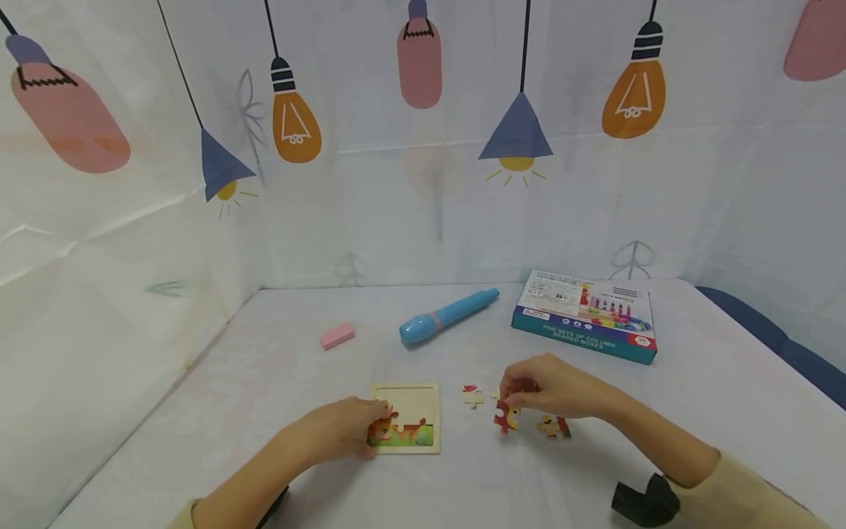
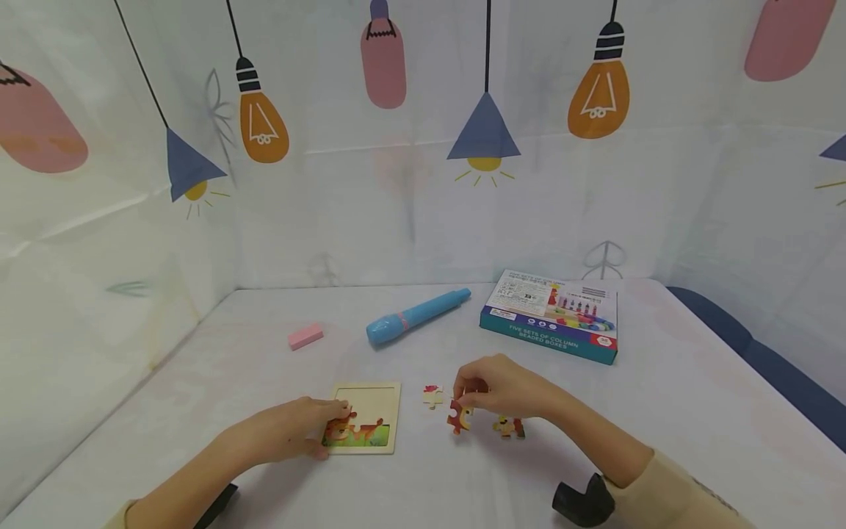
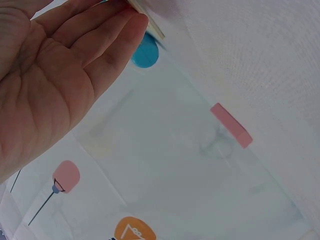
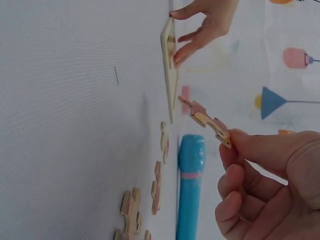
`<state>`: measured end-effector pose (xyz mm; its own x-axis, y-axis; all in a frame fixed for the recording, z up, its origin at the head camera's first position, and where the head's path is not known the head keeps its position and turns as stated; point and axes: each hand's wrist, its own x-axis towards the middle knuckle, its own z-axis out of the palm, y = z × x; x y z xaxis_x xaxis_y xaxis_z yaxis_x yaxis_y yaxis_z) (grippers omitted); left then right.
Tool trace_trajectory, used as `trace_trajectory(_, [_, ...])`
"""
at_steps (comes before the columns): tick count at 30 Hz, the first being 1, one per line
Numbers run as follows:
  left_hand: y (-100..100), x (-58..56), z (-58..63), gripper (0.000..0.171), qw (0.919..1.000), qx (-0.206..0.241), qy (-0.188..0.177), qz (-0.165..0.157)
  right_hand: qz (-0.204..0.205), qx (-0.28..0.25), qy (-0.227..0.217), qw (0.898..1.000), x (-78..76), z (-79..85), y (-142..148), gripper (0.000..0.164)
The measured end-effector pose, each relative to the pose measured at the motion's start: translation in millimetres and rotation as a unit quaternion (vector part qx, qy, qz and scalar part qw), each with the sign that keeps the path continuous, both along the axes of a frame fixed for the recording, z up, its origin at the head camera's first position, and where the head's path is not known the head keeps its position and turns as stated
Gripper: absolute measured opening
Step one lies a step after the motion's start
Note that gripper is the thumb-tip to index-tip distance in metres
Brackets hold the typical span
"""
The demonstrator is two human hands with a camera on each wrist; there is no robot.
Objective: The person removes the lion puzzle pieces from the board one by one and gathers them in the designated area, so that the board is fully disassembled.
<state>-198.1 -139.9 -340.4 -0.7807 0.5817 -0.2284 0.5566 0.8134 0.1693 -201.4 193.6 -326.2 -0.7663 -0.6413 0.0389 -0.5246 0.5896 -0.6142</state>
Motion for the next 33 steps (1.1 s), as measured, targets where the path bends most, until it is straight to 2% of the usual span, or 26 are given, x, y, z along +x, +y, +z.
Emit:
trace_trajectory(4, [0.0, 0.2, -0.1, 0.058, 1.0, 0.0, 0.002, 0.001, 0.011, 0.0, -0.001, 1.0, -1.6, -4.4, 4.8, 0.005])
trace_trajectory(12, [-0.8, 0.6, -1.1, 0.059, 1.0, 0.0, 0.002, -0.001, 0.025, -0.01, -0.035, 0.999, -5.1, -14.6, 13.4, 0.007])
trace_trajectory(18, [-1.5, 1.4, -0.7, 0.059, 1.0, 0.004, 0.0, 0.002, 0.044, -0.012, -0.038, 0.998, -9.5, -20.6, 17.5, 0.008])
trace_trajectory(25, [-1.5, 1.6, -0.5, 0.059, 1.0, 0.004, 0.002, -0.002, 0.033, -0.006, -0.028, 0.999, -13.5, -27.7, 17.7, 0.01])
trace_trajectory(33, [0.0, 1.1, -0.3, 0.061, 0.9999, -0.002, -0.002, 0.01, 0.028, -0.014, -0.031, 0.999, -14.4, -34.2, 14.6, 0.01])
